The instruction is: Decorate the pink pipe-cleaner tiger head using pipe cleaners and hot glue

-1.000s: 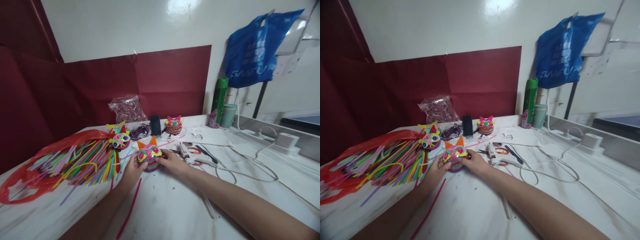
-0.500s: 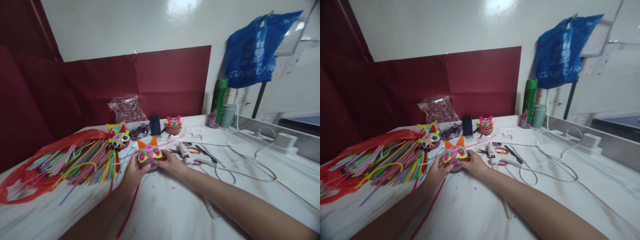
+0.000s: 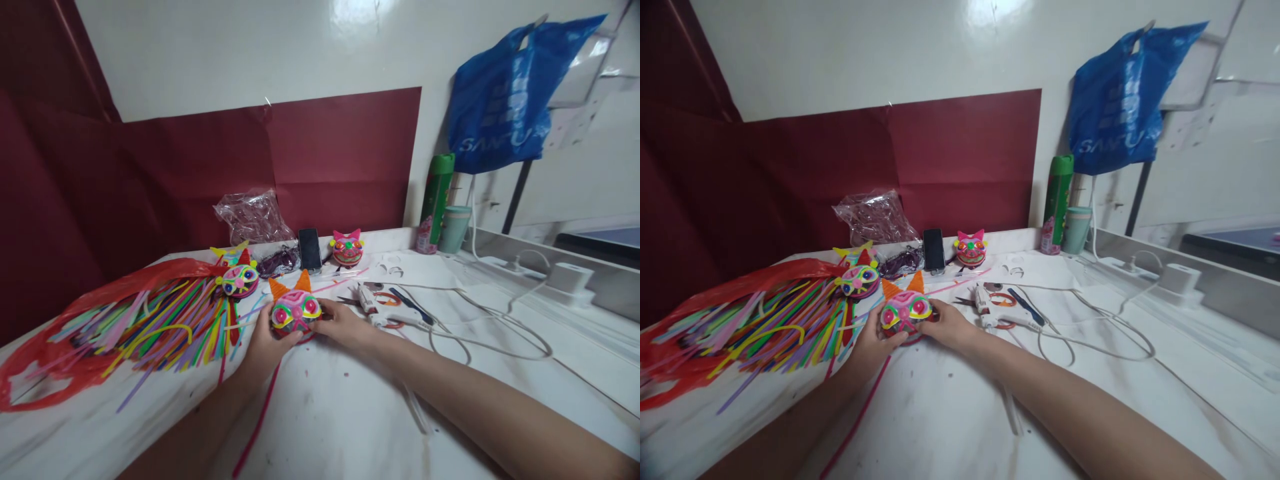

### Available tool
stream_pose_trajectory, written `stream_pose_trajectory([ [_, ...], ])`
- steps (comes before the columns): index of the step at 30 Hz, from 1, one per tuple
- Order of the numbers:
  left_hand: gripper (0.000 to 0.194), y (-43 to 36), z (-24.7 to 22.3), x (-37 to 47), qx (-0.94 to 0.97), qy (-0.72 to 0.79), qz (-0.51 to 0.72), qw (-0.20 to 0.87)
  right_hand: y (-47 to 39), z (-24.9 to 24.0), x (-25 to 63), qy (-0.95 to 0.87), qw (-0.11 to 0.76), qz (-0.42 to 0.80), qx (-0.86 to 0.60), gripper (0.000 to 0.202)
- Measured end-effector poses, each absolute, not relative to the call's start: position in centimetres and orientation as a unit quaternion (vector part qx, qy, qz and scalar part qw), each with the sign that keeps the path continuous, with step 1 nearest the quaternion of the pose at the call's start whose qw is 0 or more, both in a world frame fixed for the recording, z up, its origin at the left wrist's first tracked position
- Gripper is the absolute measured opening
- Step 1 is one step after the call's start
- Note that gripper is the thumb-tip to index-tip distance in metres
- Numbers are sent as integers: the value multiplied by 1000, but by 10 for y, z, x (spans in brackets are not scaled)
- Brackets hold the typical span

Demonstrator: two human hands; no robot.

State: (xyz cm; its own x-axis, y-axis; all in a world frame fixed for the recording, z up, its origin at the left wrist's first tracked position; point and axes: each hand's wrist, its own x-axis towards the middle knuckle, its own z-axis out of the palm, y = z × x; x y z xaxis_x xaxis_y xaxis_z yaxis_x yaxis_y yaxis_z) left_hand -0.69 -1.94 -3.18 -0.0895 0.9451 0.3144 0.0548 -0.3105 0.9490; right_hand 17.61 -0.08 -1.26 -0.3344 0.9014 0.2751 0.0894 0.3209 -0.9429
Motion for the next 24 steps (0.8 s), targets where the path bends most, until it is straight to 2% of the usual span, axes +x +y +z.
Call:
stream_pose_trajectory([
  [11, 91, -26, -23, -4, 578, 467, 534, 403, 3, -14, 180, -691, 439, 444, -365, 41],
  [16, 89, -24, -28, -7, 599, 476, 542, 347, 2, -12, 180, -648, 444, 517, -340, 39],
  [19, 90, -22, -29, -10, 629, 485, 540, 278, 0, -9, 179, -617, 454, 567, -301, 44],
  [24, 88, -21, -27, -14, 661, 526, 498, 198, 4, -13, 179, -609, 464, 574, -291, 51],
])
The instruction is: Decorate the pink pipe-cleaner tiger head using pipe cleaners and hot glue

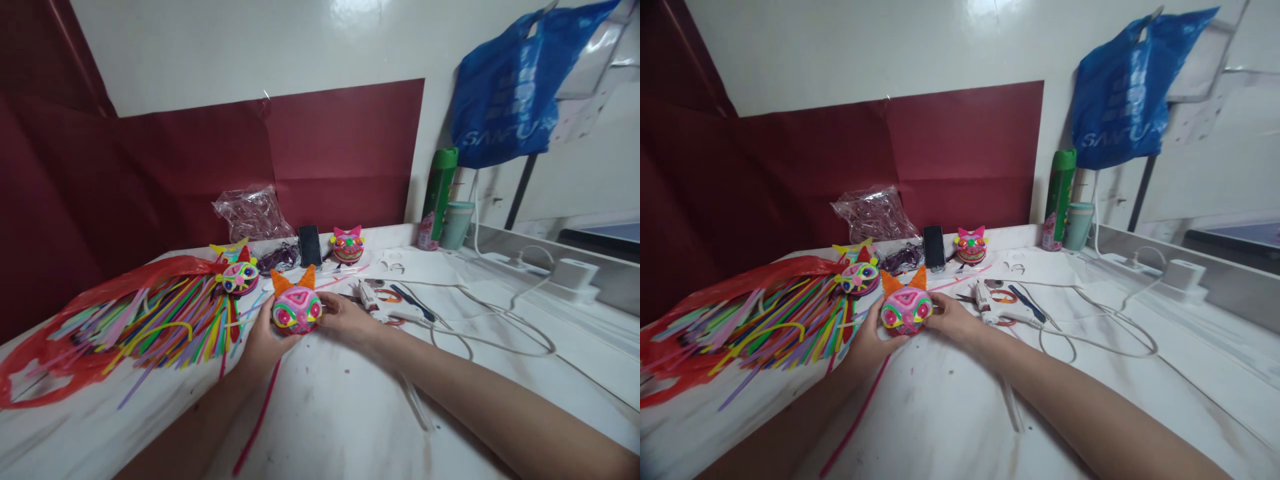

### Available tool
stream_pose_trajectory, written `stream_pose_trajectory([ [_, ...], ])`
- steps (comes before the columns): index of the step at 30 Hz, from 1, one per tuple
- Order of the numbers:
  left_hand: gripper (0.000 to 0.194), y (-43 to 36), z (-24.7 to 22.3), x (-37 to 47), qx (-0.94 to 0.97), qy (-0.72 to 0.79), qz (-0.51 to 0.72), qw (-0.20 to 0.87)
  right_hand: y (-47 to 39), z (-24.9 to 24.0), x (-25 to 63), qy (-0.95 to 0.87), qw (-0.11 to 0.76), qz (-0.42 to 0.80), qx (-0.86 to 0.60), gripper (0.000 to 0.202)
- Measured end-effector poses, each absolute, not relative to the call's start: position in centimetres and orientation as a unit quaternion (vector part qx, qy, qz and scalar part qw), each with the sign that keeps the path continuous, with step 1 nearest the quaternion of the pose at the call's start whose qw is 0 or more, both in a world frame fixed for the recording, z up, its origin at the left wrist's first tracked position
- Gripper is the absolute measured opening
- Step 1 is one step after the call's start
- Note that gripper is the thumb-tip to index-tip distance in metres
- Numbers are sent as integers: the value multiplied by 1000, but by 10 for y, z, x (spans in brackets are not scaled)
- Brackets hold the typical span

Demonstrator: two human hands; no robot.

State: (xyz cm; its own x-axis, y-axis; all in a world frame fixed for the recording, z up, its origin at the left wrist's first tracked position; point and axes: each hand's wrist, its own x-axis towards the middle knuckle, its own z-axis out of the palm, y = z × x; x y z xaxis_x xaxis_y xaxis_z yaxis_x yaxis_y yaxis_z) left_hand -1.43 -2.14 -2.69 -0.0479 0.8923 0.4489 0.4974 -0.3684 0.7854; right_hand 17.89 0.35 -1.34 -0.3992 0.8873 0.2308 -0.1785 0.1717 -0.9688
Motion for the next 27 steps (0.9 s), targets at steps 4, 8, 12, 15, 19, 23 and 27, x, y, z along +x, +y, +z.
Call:
stream_pose_trajectory([
  [4, 88, -20, -31, -15, 672, 517, 481, 224, 7, -17, 180, -632, 471, 537, -300, 50],
  [8, 86, -16, -37, -18, 675, 457, 510, 275, 10, -19, 181, -667, 482, 485, -297, 54],
  [12, 85, -14, -39, -20, 652, 472, 511, 301, 12, -22, 181, -685, 472, 463, -306, 59],
  [15, 90, -17, -36, -19, 639, 467, 512, 334, 11, -21, 181, -684, 471, 468, -302, 58],
  [19, 81, -18, -29, -18, 635, 417, 531, 375, 11, -16, 182, -627, 494, 488, -353, 52],
  [23, 58, -13, -27, -26, 619, 431, 568, 331, 16, -13, 187, -555, 514, 508, -412, 40],
  [27, 59, -10, -26, -30, 619, 452, 560, 317, 17, -12, 189, -548, 503, 528, -409, 37],
])
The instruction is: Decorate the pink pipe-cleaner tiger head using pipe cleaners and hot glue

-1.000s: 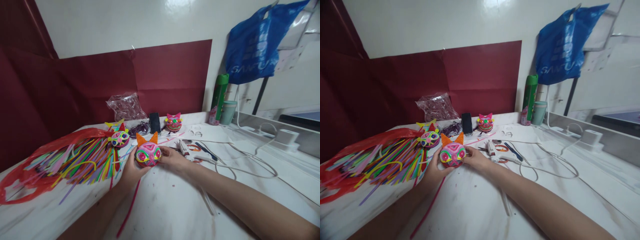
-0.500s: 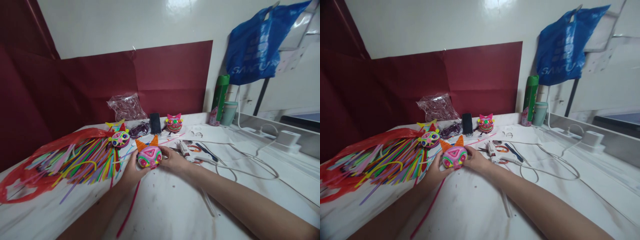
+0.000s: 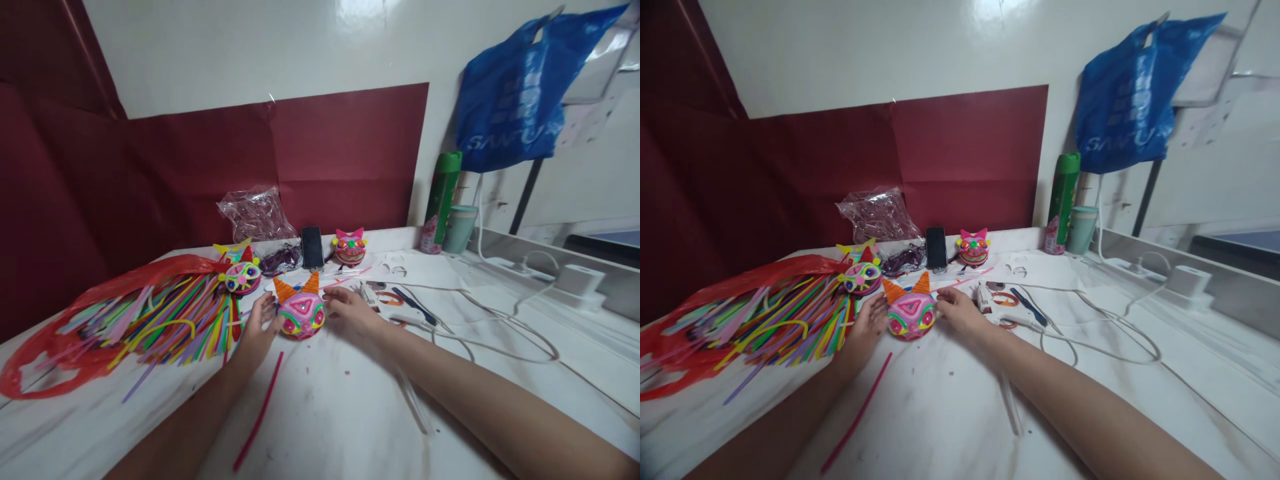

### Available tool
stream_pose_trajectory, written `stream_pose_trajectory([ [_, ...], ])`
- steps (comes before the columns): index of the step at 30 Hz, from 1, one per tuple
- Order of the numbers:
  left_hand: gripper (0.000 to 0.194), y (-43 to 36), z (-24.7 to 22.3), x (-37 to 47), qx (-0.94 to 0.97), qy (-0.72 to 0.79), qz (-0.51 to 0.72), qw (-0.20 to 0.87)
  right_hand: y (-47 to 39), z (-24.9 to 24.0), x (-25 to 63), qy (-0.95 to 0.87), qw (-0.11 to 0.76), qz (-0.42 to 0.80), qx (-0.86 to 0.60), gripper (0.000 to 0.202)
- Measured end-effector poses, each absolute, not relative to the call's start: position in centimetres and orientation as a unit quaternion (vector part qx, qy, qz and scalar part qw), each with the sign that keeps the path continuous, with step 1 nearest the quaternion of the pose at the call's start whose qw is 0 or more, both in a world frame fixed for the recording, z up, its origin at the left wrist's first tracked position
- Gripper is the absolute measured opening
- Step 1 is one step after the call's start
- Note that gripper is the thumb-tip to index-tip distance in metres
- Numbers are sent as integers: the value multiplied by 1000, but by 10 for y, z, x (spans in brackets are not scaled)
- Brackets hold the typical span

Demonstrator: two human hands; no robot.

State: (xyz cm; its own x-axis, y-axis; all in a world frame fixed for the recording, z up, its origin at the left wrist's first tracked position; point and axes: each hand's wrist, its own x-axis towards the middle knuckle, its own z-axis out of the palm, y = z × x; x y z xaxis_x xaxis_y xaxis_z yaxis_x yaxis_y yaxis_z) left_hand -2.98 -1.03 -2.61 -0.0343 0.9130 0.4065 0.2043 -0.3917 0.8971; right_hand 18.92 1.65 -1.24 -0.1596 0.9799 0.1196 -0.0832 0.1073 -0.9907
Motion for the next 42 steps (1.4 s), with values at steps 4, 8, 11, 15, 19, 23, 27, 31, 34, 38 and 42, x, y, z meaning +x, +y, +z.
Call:
stream_pose_trajectory([
  [4, 39, -16, -19, -27, 593, 497, 564, 289, 15, -13, 187, -548, 494, 543, -400, 36],
  [8, 36, -18, -18, -26, 585, 498, 572, 288, 16, -15, 186, -544, 491, 560, -388, 32],
  [11, 54, -17, -22, -25, 613, 481, 551, 298, 15, -15, 186, -544, 490, 570, -373, 32],
  [15, 70, -17, -25, -22, 635, 467, 528, 315, 11, -14, 184, -539, 482, 597, -347, 31],
  [19, 73, -17, -26, -21, 633, 459, 532, 325, 7, -12, 183, -539, 486, 591, -352, 30],
  [23, 77, -17, -28, -22, 636, 446, 524, 349, 7, -13, 182, -543, 488, 582, -358, 30],
  [27, 82, -17, -29, -21, 621, 447, 527, 370, 8, -14, 182, -568, 488, 556, -363, 31],
  [31, 78, -18, -24, -20, 614, 449, 531, 375, 7, -13, 183, -594, 468, 534, -378, 32],
  [34, 78, -19, -20, -19, 609, 443, 530, 389, 6, -11, 183, -597, 468, 526, -384, 30],
  [38, 80, -20, -20, -19, 596, 453, 531, 398, 4, -8, 183, -586, 463, 536, -394, 29],
  [42, 79, -18, -22, -22, 597, 449, 522, 412, 4, -7, 182, -573, 461, 553, -390, 29],
])
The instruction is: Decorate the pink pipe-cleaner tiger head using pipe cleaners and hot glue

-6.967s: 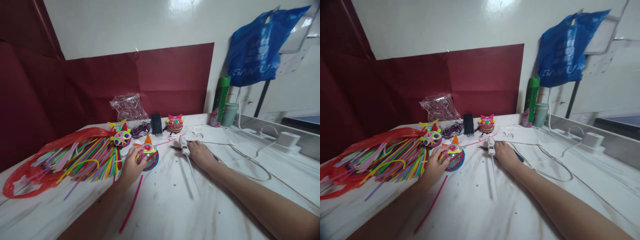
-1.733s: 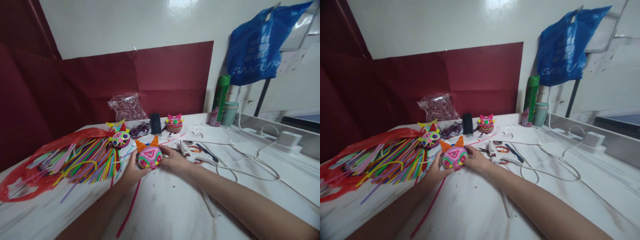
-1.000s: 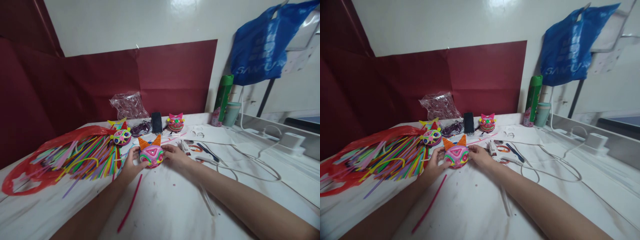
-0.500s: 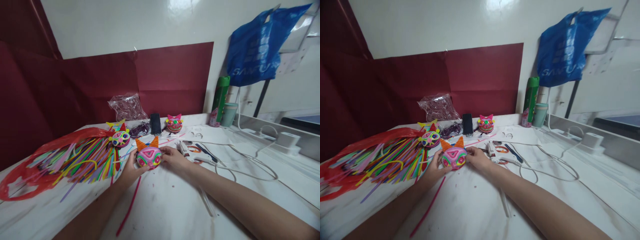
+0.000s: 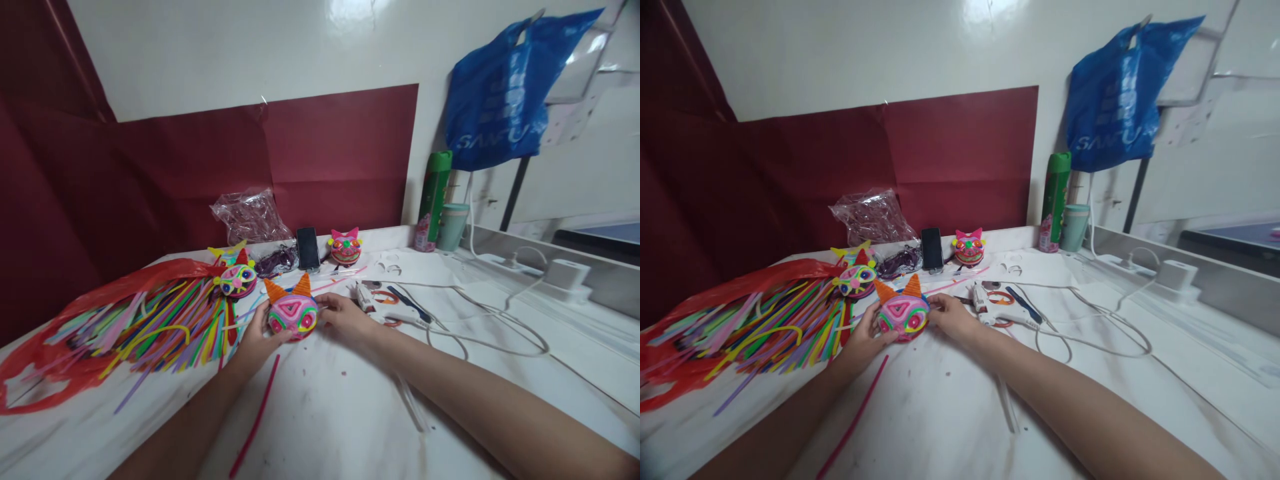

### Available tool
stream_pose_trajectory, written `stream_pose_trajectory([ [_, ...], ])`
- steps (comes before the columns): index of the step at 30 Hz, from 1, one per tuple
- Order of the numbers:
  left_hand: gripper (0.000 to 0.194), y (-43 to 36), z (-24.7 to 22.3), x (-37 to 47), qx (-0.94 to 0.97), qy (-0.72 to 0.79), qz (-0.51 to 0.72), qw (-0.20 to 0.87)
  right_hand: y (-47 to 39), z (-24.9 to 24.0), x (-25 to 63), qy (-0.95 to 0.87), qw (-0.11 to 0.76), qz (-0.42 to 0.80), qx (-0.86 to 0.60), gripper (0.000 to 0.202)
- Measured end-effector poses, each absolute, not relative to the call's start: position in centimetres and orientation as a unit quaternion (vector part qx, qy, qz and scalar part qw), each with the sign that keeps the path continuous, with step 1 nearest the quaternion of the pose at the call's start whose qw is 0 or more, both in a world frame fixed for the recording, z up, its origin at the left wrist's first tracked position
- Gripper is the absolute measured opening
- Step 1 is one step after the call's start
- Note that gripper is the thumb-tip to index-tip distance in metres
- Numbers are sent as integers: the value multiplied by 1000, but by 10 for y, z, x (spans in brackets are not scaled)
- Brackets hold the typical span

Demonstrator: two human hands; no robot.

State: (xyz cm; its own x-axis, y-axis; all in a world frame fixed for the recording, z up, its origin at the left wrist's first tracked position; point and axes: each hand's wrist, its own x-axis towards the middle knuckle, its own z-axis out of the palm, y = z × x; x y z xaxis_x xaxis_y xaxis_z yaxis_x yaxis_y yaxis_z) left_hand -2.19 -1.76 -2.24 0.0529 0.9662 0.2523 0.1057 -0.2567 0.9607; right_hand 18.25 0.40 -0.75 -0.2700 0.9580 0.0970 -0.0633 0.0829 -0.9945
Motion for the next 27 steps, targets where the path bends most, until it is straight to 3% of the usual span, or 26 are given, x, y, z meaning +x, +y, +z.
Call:
stream_pose_trajectory([
  [7, 76, -14, -22, -26, 618, 398, 529, 425, 4, -11, 180, -589, 485, 526, -374, 34],
  [16, 77, -23, -22, -24, 741, 422, 519, 56, 7, -9, 181, -607, 547, 512, -265, 36],
  [27, 70, -21, -23, -28, 776, 405, 476, -80, 2, -4, 183, -567, 548, 549, -278, 25],
])
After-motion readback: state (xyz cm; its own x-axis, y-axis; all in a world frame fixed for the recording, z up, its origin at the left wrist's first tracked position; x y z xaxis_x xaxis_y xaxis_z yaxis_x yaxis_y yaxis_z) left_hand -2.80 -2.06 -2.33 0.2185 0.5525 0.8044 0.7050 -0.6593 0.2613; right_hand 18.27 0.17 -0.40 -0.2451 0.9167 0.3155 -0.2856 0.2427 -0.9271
